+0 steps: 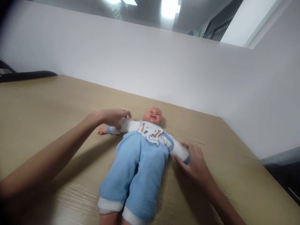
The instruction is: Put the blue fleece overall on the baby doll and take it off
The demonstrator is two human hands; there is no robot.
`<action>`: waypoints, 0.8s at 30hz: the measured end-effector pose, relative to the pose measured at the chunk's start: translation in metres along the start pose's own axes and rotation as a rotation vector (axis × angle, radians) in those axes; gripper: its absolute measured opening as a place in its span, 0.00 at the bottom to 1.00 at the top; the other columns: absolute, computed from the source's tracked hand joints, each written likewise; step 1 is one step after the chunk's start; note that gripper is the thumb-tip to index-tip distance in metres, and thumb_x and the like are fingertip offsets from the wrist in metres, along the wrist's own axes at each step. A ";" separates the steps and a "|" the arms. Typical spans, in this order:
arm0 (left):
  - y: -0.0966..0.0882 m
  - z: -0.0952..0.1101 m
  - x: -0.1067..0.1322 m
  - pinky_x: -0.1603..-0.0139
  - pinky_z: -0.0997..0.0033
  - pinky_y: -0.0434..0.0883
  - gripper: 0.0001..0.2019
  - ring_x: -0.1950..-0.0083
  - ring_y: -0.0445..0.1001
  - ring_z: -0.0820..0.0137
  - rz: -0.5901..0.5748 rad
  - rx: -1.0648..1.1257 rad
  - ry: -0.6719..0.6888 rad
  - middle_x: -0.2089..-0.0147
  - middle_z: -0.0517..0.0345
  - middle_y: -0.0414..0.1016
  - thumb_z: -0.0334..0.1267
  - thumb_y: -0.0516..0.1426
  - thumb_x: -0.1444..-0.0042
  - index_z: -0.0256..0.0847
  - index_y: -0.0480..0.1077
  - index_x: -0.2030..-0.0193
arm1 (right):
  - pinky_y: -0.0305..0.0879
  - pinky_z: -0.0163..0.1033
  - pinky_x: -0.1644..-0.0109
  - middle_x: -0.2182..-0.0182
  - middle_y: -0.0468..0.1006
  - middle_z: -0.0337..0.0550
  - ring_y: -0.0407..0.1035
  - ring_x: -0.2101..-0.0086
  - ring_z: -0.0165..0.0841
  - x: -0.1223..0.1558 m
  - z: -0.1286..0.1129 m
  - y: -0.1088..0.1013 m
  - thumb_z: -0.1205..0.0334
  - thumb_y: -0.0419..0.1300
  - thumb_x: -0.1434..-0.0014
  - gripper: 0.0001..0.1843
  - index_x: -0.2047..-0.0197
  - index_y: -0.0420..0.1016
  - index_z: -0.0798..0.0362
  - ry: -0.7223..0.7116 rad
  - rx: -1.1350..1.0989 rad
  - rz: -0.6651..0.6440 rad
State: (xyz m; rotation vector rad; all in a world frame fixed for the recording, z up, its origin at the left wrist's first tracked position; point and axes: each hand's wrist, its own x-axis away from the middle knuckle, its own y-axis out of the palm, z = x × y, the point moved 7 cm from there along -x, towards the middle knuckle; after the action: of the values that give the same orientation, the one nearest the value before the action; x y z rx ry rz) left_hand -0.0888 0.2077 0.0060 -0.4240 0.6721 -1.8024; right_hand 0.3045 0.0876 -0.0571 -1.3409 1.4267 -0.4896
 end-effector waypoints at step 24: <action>0.147 0.139 0.014 0.46 0.61 0.66 0.18 0.50 0.75 0.56 -0.046 -0.238 0.890 0.53 0.45 0.76 0.48 0.50 0.25 0.42 0.77 0.45 | 0.72 0.51 0.40 0.52 0.82 0.46 0.77 0.49 0.45 -0.055 -0.009 0.007 0.45 0.75 0.48 0.30 0.47 0.76 0.48 0.331 -0.945 0.159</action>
State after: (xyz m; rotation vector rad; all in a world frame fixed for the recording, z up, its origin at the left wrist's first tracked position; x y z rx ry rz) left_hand 0.0975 0.1279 0.0205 0.2532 1.5013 -1.9292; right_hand 0.2830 0.1353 -0.0377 -1.8999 2.1567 0.1231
